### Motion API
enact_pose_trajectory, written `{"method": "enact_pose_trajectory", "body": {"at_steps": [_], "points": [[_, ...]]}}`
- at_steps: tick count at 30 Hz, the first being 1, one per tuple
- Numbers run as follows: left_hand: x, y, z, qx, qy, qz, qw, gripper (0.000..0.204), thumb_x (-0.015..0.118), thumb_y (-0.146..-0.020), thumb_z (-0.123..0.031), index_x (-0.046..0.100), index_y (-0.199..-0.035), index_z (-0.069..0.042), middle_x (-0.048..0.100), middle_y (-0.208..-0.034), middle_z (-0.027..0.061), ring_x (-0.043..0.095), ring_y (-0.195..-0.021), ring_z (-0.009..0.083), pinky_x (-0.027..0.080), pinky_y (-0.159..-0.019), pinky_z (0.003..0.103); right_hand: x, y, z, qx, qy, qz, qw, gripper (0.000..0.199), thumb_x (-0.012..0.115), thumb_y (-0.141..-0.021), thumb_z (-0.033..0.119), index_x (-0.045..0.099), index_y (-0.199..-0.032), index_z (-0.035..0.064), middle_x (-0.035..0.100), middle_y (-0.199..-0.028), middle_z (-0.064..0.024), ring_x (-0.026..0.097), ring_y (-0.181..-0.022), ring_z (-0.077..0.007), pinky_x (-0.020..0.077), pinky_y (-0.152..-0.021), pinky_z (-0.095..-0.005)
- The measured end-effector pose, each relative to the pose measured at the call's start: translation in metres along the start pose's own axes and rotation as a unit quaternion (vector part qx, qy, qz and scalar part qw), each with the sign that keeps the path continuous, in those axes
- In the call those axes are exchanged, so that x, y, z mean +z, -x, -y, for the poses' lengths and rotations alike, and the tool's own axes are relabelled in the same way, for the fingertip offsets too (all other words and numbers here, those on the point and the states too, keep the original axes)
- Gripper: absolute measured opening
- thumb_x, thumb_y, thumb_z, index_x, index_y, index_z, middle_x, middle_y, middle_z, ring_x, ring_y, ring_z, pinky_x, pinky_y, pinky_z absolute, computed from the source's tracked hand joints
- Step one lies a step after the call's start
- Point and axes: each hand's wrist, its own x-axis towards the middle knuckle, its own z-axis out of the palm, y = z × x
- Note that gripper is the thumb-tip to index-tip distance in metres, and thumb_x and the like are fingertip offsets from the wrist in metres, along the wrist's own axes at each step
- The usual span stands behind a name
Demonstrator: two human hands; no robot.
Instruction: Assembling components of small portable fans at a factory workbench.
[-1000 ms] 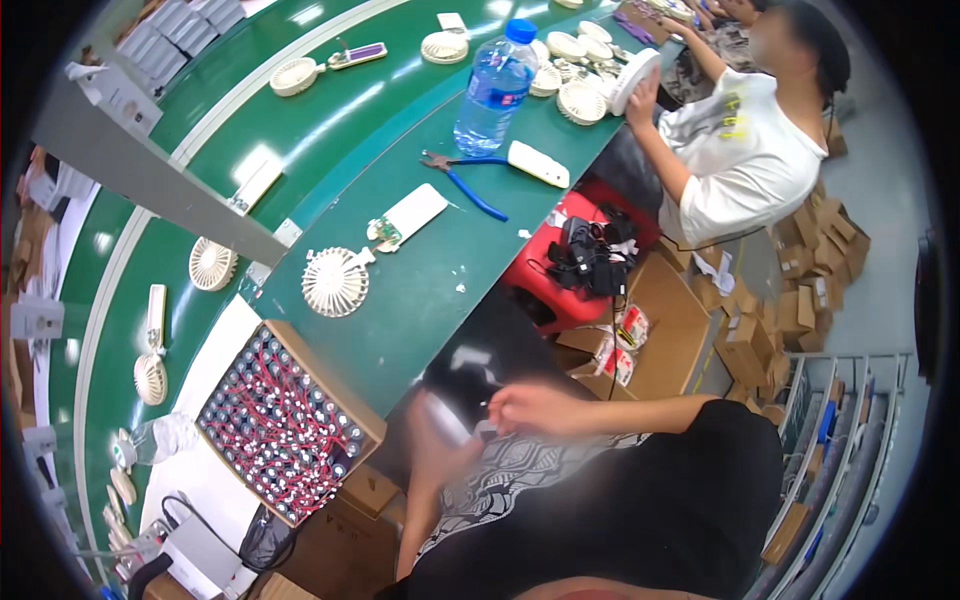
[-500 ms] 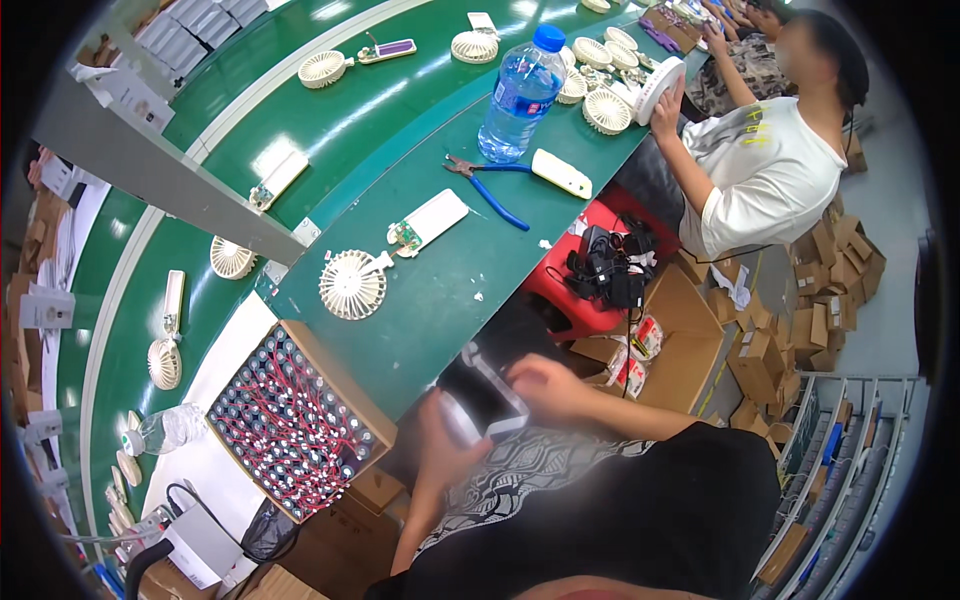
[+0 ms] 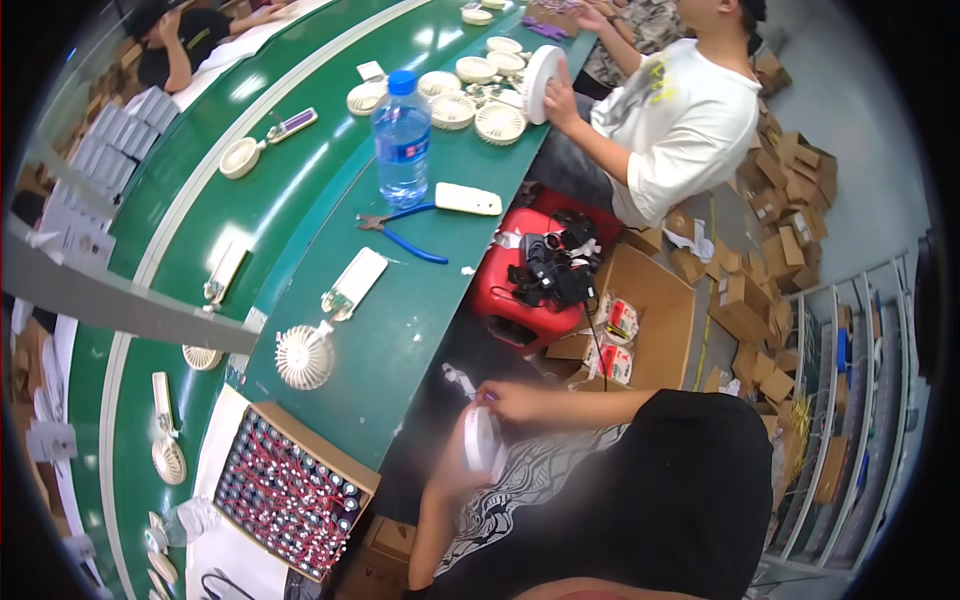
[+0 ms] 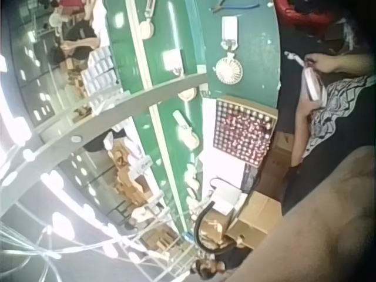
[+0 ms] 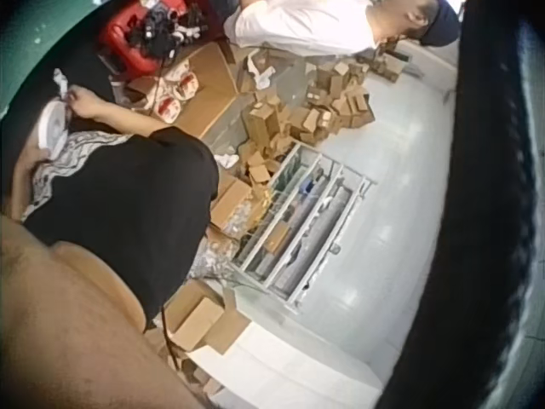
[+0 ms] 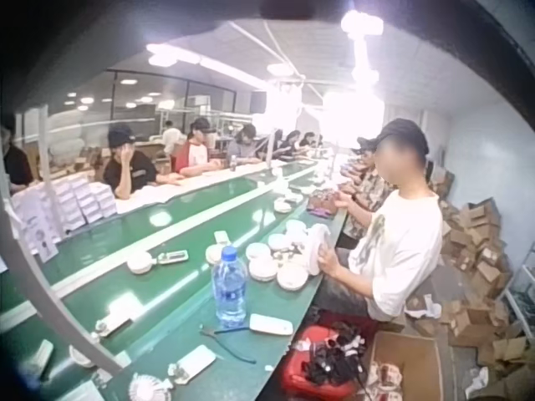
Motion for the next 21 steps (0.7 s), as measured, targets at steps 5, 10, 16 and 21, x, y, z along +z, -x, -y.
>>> {"method": "enact_pose_trajectory", "body": {"at_steps": [5, 10, 16, 21], "points": [[-0.008, -0.014, 0.009, -0.022, -0.07, 0.065, 0.995, 0.139, 0.096, -0.055, -0.041, 0.02, -0.163, 0.001, 0.042, -0.156, 0.0157, 0.041, -0.146, 0.0284, 0.029, -0.121, 0.039, -0.004, -0.002, -0.01, -0.007, -0.205, 0.064, 0.977, 0.021, 0.055, -0.102, 0.004, 0.06, -0.122, 0.0093, 0.067, -0.105, -0.0052, 0.065, -0.096, -0.0127, 0.0527, -0.082, -0.0289], [-0.003, -0.012, 0.012, -0.006, -0.097, 0.047, 0.994, 0.137, 0.096, -0.054, -0.04, 0.023, -0.162, 0.002, 0.041, -0.156, 0.0162, 0.041, -0.146, 0.0286, 0.028, -0.121, 0.039, -0.008, -0.005, 0.008, -0.007, -0.281, 0.132, 0.951, 0.021, 0.057, -0.101, 0.003, 0.06, -0.121, 0.0086, 0.069, -0.12, -0.0082, 0.066, -0.11, -0.0146, 0.0525, -0.089, -0.029], [0.003, -0.012, 0.016, 0.043, -0.125, -0.012, 0.991, 0.137, 0.095, -0.054, -0.039, 0.022, -0.162, 0.003, 0.041, -0.156, 0.0169, 0.042, -0.144, 0.0288, 0.031, -0.12, 0.04, -0.005, -0.004, 0.023, -0.017, -0.3, 0.167, 0.939, 0.022, 0.058, -0.102, 0.006, 0.058, -0.123, 0.0091, 0.068, -0.131, -0.0099, 0.064, -0.12, -0.0161, 0.0534, -0.093, -0.0328], [0.011, -0.005, 0.006, 0.07, -0.095, -0.043, 0.992, 0.139, 0.096, -0.053, -0.043, 0.023, -0.161, 0.004, 0.043, -0.154, 0.0172, 0.046, -0.142, 0.0302, 0.034, -0.118, 0.041, 0.004, -0.002, 0.034, -0.018, -0.285, 0.179, 0.941, 0.02, 0.055, -0.105, 0.011, 0.057, -0.125, 0.0104, 0.069, -0.124, -0.0046, 0.064, -0.113, -0.0141, 0.0544, -0.09, -0.0327]]}}
